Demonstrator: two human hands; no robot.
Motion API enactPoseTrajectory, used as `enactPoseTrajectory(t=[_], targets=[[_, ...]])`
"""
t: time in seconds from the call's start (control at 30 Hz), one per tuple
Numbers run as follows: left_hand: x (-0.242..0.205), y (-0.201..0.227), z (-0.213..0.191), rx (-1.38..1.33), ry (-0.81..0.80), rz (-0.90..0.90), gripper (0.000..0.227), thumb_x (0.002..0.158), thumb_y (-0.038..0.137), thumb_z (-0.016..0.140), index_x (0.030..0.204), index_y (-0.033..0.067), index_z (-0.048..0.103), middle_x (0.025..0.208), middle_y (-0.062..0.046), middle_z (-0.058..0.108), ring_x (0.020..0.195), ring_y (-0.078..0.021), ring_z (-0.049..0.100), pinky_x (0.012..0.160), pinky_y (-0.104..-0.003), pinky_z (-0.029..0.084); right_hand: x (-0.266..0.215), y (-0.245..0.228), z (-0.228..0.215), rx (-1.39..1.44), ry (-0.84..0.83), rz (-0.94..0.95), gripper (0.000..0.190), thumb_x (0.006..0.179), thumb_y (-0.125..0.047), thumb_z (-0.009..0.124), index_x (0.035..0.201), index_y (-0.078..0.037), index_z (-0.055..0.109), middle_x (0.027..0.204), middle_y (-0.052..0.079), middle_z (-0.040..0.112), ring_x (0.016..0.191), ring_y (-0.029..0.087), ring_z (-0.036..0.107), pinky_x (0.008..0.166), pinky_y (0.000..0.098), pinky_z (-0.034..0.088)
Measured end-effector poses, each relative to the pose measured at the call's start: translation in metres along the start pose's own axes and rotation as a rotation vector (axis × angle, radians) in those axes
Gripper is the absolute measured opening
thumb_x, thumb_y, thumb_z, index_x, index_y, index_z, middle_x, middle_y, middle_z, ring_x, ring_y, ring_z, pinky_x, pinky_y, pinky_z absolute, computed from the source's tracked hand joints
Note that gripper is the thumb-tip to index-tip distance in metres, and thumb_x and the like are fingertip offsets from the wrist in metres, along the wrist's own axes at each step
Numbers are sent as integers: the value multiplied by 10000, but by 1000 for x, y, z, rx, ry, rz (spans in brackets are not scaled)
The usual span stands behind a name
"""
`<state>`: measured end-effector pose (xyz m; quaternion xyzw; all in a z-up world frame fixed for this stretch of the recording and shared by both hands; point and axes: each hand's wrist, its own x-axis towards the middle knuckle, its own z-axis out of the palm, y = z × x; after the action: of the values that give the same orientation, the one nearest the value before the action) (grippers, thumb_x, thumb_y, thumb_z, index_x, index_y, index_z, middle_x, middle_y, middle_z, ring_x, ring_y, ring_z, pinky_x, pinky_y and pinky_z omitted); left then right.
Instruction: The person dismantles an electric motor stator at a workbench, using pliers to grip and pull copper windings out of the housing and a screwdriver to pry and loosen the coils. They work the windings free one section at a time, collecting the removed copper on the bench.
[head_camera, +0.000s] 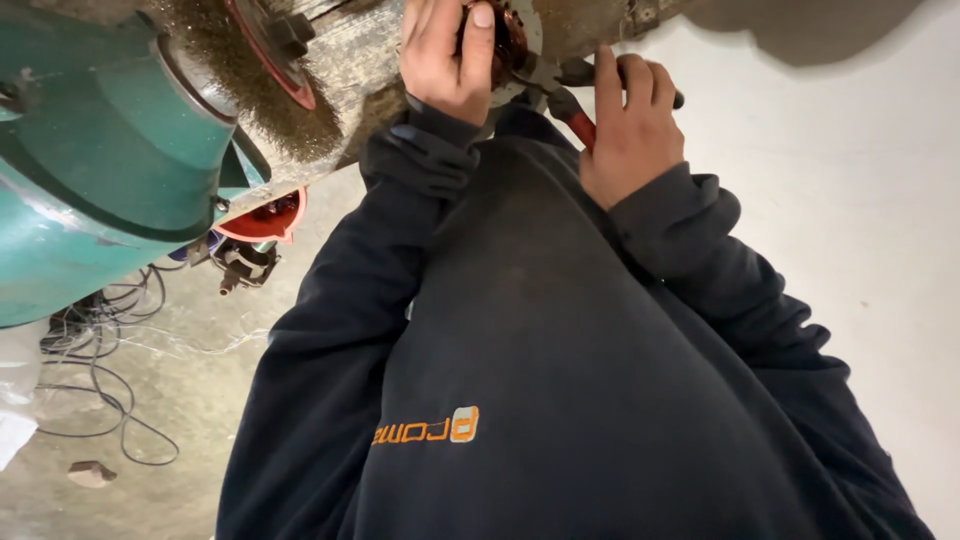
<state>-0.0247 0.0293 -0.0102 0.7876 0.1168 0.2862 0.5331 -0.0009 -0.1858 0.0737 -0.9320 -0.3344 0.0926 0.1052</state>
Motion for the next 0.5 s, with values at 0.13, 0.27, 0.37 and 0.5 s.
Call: enactPoseTrajectory(t=[0.13, 0.27, 0.37, 0.5], targets=[[6, 7, 2, 36, -1, 5, 181, 1037, 202, 659, 1156, 66, 659, 1099, -118, 690, 1063, -355, 630, 935, -422, 530, -1, -1, -1, -35, -8, 10, 564, 948, -91, 713, 1460, 40, 515, 1279, 224, 584, 1148, 398, 568, 894, 479, 529], [3, 8, 6, 114, -7, -42, 174, 940, 165, 724, 1094, 95, 682, 1055, -88, 703, 1029, -339, 636, 918, -428, 538, 5, 23, -2, 93, -109, -48, 479, 894, -149, 705, 1334, -1, 587, 1074, 183, 650, 944, 392, 627, 776, 480, 524], [2, 1, 7, 113, 8, -40, 258, 925, 112, 687, 1180, 80, 668, 1128, -105, 696, 1087, -350, 631, 958, -426, 542, 22, 55, 5, 257, -389, -64, 507, 833, -178, 698, 1311, -27, 621, 991, 184, 673, 896, 392, 640, 788, 469, 529], [4, 10, 7, 131, 19, -90, 345, 877, 57, 616, 1210, 98, 698, 1252, -116, 707, 1199, -334, 661, 1062, -385, 554, 30, 114, 65, 836, -945, 125, 484, 736, -174, 662, 1177, 24, 690, 881, 211, 661, 782, 329, 609, 695, 436, 514]])
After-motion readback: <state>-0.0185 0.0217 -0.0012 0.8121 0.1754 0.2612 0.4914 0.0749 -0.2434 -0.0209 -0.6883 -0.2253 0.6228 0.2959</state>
